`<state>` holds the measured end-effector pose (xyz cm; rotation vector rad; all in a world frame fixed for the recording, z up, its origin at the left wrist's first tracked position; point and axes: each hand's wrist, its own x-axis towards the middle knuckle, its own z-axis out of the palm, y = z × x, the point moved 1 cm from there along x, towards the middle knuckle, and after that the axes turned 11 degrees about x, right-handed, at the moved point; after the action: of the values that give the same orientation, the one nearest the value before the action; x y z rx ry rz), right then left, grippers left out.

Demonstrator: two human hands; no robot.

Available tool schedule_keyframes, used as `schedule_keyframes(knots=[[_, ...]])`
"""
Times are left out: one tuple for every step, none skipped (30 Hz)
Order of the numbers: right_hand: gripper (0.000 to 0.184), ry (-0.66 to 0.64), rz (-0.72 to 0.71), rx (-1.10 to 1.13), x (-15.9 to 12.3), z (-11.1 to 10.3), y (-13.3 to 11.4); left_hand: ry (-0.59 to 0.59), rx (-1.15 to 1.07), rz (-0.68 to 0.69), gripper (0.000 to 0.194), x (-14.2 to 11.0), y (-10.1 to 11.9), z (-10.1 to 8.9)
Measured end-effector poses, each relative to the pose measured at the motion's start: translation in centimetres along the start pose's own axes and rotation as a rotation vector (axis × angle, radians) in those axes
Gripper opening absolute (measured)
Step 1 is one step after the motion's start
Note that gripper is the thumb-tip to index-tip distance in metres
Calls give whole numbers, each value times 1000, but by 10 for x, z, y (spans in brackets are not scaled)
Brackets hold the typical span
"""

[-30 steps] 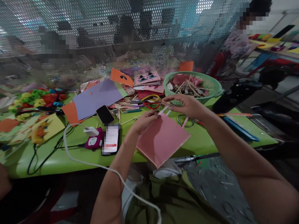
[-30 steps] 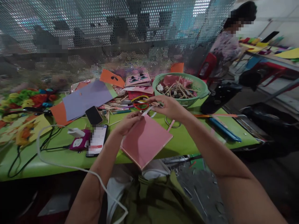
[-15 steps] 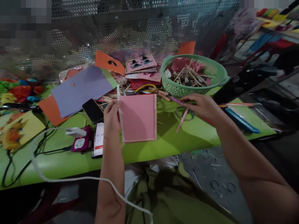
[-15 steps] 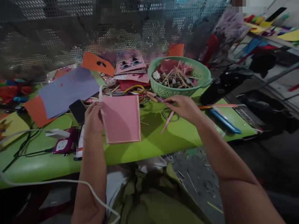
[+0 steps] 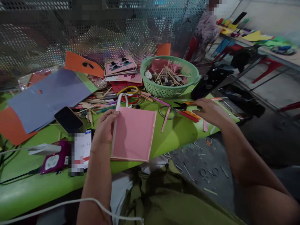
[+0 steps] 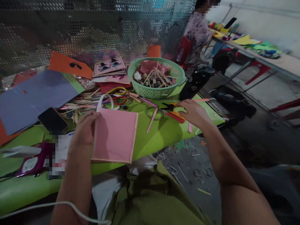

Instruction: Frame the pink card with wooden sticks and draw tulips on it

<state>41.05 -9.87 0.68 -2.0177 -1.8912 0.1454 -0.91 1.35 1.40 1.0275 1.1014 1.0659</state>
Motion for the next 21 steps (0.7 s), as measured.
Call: schedule_keyframes(knots=[[37, 0, -15, -7, 3, 1, 0, -16, 42, -36, 30, -2, -1, 3], [37, -15, -33, -5, 7, 2, 0, -37, 80, -71, 31, -5, -2, 6], [36, -39, -53, 8, 10, 3, -3, -66, 106, -99, 32, -7, -3, 9], [36, -63, -77, 33, 14, 3, -7, -93, 129, -115, 33, -8, -3, 12], [36, -84, -105, 66, 18, 4, -13, -122, 151, -124, 34, -9, -4, 14], [35, -97, -136, 101, 23, 6, -19, -148, 168, -126, 35, -10, -5, 16], [34, -98, -169, 131, 27, 9, -27, -171, 183, -123, 36, -10, -6, 17], [33, -92, -204, 152, 32, 13, -36, -188, 197, -118, 36, -10, -6, 18], [33, -83, -239, 164, 37, 18, -45, -193, 209, -109, 36, -10, -7, 18], [32, -73, -271, 170, 43, 23, -54, -188, 220, -98, 36, -10, -7, 17], [31, -71, -301, 173, 50, 30, -63, -176, 228, -86, 35, -10, -8, 15], [31, -73, -329, 173, 57, 36, -72, -157, 234, -74, 34, -9, -9, 14], [30, -70, -354, 172, 65, 43, -82, -138, 240, -63, 33, -9, -9, 12], [30, -66, -381, 173, 74, 49, -92, -122, 246, -53, 32, -8, -10, 10], [30, -59, -406, 174, 83, 54, -102, -113, 255, -43, 31, -8, -11, 9], [30, -52, -428, 173, 93, 59, -113, -107, 266, -32, 30, -7, -13, 8], [30, -45, -447, 170, 103, 64, -124, -107, 277, -25, 30, -7, -14, 8], [31, -42, -463, 165, 112, 69, -135, -114, 287, -17, 29, -7, -16, 9], [33, -40, -477, 162, 121, 74, -146, -120, 289, -10, 29, -7, -17, 9], [34, -40, -489, 156, 130, 79, -156, -127, 288, -2, 29, -8, -18, 10], [36, -40, -496, 143, 139, 84, -165, -131, 287, 11, 30, -8, -19, 11]])
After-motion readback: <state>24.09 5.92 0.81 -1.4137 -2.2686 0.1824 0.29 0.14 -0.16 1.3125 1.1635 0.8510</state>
